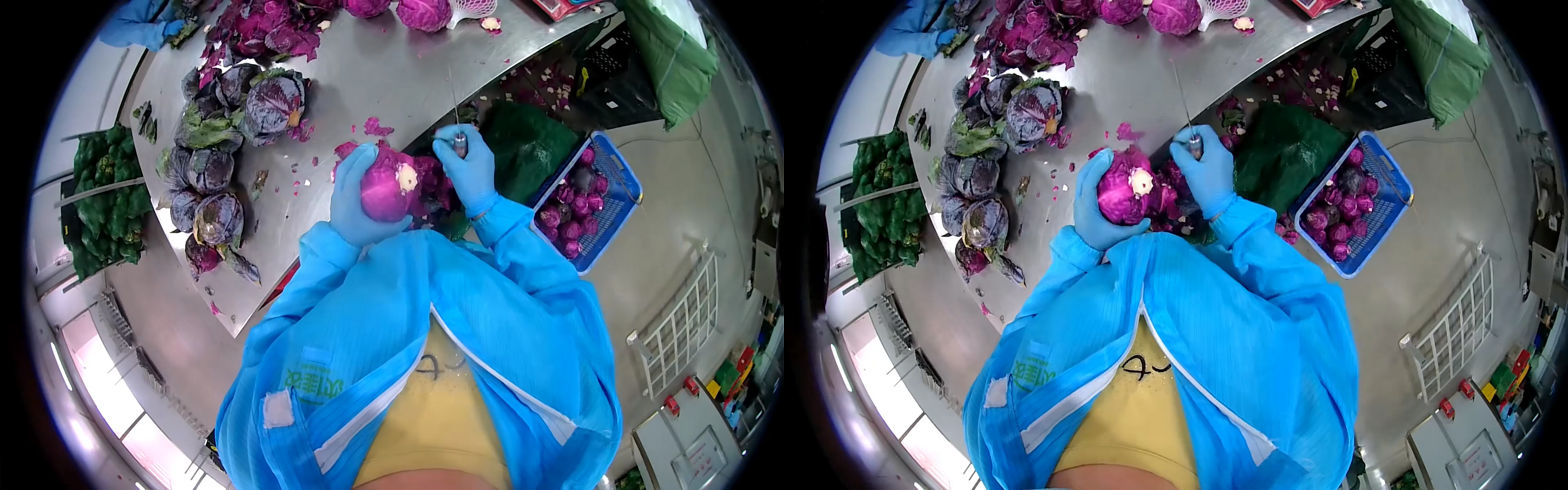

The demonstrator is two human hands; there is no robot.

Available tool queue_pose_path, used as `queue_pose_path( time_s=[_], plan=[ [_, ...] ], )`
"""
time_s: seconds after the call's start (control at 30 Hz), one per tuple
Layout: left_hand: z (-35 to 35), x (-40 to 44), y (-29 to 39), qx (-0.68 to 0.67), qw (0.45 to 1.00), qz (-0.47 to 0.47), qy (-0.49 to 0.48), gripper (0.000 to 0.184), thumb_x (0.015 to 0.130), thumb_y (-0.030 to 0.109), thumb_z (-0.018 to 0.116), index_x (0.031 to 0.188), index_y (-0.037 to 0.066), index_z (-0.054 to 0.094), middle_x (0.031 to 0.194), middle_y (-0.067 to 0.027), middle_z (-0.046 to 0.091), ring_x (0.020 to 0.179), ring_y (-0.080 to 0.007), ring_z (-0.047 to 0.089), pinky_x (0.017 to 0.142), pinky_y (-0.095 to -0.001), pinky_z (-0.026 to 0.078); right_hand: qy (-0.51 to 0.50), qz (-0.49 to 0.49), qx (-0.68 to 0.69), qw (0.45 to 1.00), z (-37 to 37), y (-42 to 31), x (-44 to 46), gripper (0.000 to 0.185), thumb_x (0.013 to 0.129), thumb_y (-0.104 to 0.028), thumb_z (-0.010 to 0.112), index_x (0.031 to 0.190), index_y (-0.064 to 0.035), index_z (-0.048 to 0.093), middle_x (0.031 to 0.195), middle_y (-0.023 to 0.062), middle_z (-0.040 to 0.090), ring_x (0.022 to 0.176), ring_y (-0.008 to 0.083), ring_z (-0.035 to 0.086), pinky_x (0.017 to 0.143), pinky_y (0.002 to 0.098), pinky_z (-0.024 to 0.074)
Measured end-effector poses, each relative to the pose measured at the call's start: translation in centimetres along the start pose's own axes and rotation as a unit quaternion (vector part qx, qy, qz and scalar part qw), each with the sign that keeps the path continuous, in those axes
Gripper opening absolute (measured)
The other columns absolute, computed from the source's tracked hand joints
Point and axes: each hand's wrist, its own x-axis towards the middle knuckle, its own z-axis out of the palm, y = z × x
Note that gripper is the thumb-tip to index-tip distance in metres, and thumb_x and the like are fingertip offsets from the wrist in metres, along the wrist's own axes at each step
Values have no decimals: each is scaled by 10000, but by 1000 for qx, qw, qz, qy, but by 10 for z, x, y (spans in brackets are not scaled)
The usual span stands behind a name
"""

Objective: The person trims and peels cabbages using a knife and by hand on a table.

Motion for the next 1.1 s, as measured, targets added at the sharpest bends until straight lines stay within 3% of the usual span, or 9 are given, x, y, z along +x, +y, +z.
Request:
queue_pose_path(
  time_s=[0.1, 0.27, 0.47, 0.63, 0.67, 0.7, 0.8, 0.87, 1.1],
  plan=[
    [6, 12, -1, 33, 998, 44, 16, 1014, 466, 229, 870, 1324, 37, 363, 1326, -195, 399, 1229, -359, 400, 1029, -439, 341, -87, 64, 115, 987, -1, -22, -6, 238, 795, -123, 670, 1006, -35, 602, 734, -7, 587, 648, 58, 523, 621, 231, 459],
    [12, 31, -10, 90, 992, 88, -3, 961, 478, 184, 852, 1307, 32, 391, 1329, -206, 395, 1241, -382, 394, 1023, -460, 350, -141, -173, -85, 971, -5, -28, 0, 589, 679, -330, 769, 1187, -104, 578, 863, 73, 474, 737, 203, 519, 670, 309, 439],
    [18, 48, -16, 121, 985, 116, -40, 915, 469, 227, 826, 1272, 30, 437, 1295, -196, 431, 1227, -408, 399, 1018, -499, 342, -73, -188, -61, 978, -6, -26, 6, 186, 743, -104, 673, 899, -18, 620, 769, 102, 512, 640, 203, 537, 583, 298, 427],
    [37, 55, -24, 128, 989, 52, -54, 906, 494, 240, 819, 1274, 26, 410, 1246, -200, 452, 1183, -390, 436, 1010, -460, 360, 57, -185, -100, 976, -9, 25, 21, 171, 720, -72, 663, 880, -28, 623, 811, 108, 603, 674, 218, 599, 604, 306, 485],
    [39, 60, -26, 130, 989, 56, -44, 906, 494, 240, 819, 1274, 26, 410, 1246, -200, 452, 1183, -390, 436, 1010, -460, 360, 84, -64, -55, 993, -17, 39, 24, 122, 741, -71, 652, 851, -27, 625, 777, 87, 620, 657, 169, 600, 607, 286, 488],
    [39, 64, -28, 114, 993, 12, -15, 913, 504, 248, 823, 1281, 23, 398, 1238, -206, 449, 1167, -385, 446, 1000, -450, 368, 98, 45, -69, 992, -31, 50, 27, 86, 766, -70, 645, 831, -18, 626, 738, 55, 624, 660, 113, 578, 615, 258, 480],
    [44, 92, -52, 21, 986, -139, 94, 931, 515, 293, 850, 1276, 11, 392, 1214, -189, 462, 1110, -320, 491, 949, -399, 406, 97, 108, -59, 988, -73, 77, 18, 142, 807, -116, 664, 909, -24, 629, 763, 6, 615, 676, 56, 534, 633, 219, 455],
    [51, 121, -98, -109, 945, -272, 145, 889, 533, 330, 856, 1240, -4, 432, 1165, -158, 515, 1040, -278, 539, 902, -376, 440, 57, 206, 24, 977, -90, 68, 5, 191, 822, -107, 651, 994, -36, 607, 766, 9, 601, 584, 51, 503, 500, 198, 414],
    [35, 224, -166, -330, 765, -497, 242, 911, 599, 461, 811, 1261, -29, 420, 1167, -153, 526, 1012, -256, 559, 801, -352, 501, 70, 212, 63, 973, -107, 89, -29, 183, 830, -98, 629, 996, -36, 582, 757, 9, 584, 503, 42, 456, 436, 187, 373]
  ],
)
